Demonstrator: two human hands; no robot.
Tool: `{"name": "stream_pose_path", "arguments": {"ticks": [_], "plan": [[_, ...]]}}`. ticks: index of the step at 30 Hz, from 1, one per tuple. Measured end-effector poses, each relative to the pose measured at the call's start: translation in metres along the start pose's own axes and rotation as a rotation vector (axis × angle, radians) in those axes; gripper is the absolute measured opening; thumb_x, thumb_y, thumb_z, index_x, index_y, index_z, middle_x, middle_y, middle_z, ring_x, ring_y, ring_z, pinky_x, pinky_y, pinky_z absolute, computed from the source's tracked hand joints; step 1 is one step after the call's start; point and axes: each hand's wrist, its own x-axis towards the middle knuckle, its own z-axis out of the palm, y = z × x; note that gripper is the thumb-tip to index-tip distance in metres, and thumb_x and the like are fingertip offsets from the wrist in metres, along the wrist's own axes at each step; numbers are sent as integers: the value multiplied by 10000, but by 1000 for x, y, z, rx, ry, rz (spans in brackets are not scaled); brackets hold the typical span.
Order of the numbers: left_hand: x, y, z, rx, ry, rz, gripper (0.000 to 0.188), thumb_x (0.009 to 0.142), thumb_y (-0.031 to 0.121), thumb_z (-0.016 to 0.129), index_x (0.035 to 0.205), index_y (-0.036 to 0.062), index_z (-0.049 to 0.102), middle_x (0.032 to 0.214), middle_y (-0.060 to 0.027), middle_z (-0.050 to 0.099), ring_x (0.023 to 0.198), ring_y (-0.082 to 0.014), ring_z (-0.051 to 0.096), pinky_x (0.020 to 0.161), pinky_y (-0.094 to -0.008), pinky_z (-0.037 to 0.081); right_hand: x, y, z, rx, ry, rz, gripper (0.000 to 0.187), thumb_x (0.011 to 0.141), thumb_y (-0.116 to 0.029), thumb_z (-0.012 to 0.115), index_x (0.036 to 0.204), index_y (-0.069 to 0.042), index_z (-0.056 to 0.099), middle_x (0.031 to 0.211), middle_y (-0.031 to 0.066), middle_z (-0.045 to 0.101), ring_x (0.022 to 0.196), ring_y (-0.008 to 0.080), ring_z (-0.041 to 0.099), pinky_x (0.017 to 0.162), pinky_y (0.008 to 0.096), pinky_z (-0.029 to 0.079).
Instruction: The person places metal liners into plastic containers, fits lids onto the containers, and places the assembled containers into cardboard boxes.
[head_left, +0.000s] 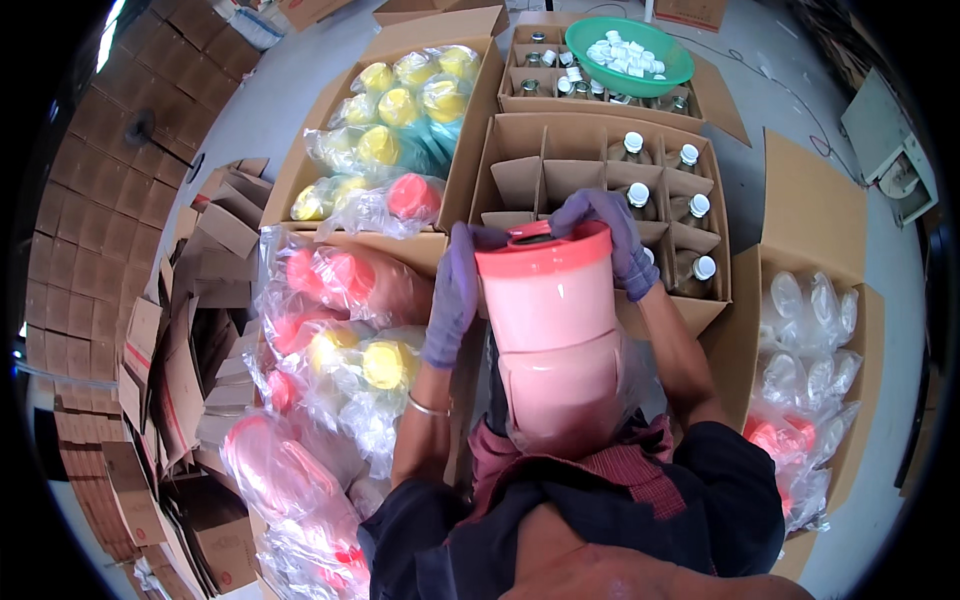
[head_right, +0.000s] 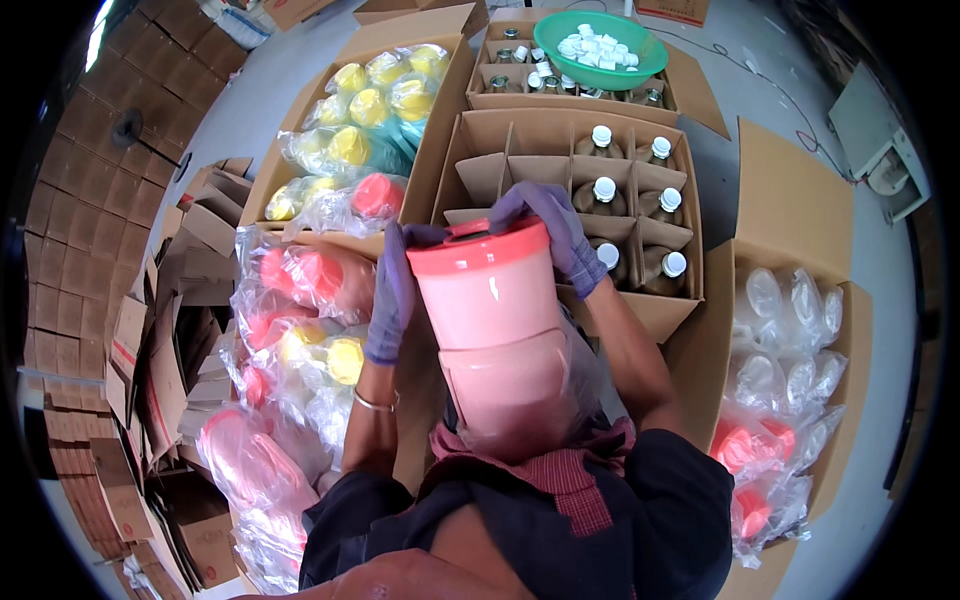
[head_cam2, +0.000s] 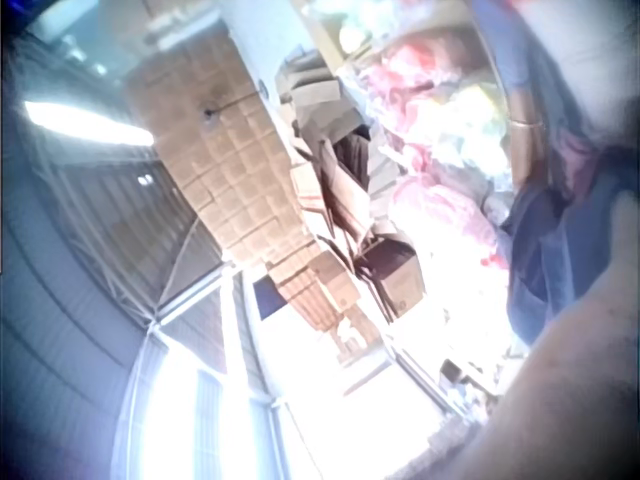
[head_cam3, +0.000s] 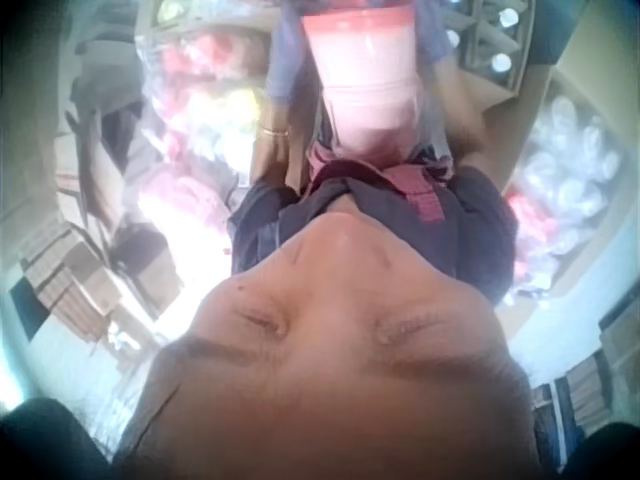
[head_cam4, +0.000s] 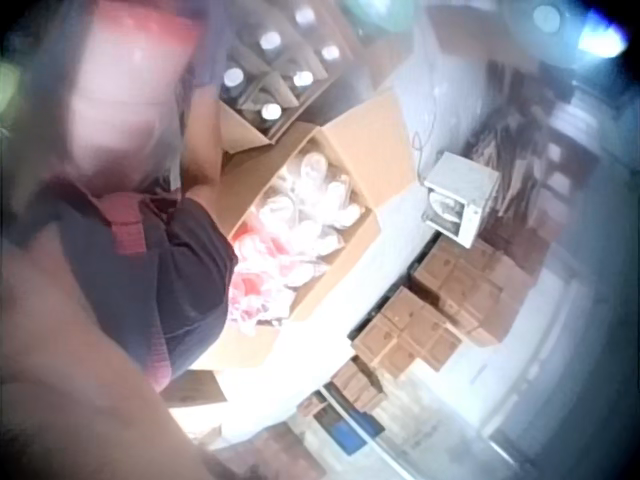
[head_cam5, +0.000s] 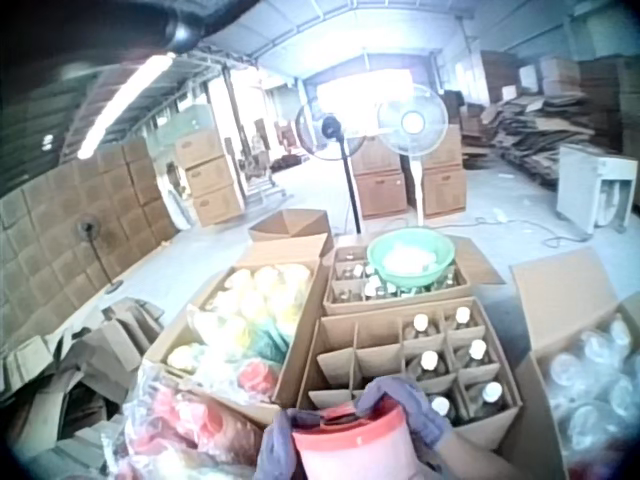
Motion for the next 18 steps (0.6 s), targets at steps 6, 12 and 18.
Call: {"name": "stream_pose_path", "arguments": {"ticks": [6, 12, 18], "plan": [[-13, -55, 14, -675, -257, -73, 409, 991, 204, 522, 1329, -23, 480, 1299, -125, 563, 1159, -215, 555, 1002, -349, 458, 2, -110, 29, -593, -332, -241, 592, 733, -499, 750, 1129, -69, 660, 1036, 121, 660, 1018, 318, 620, 908, 394, 481], [-63, -83, -7, -81, -580, 263, 435, 972, 206, 560, 1333, -27, 492, 1288, -120, 572, 1166, -193, 549, 996, -328, 448, -16, -160, 10, -771, -418, -19, 551, 719, -305, 716, 1202, -48, 647, 1121, 128, 654, 1038, 303, 608, 944, 403, 464], [-129, 10, -1, -12, -264, -168, 483, 985, 301, 508, 1318, -49, 516, 1249, -114, 608, 1113, -159, 561, 937, -306, 459, -24, -124, -19, -613, -340, 245, 456, 799, -227, 624, 1206, -23, 642, 1129, 148, 643, 1030, 258, 609, 954, 369, 455]]}}
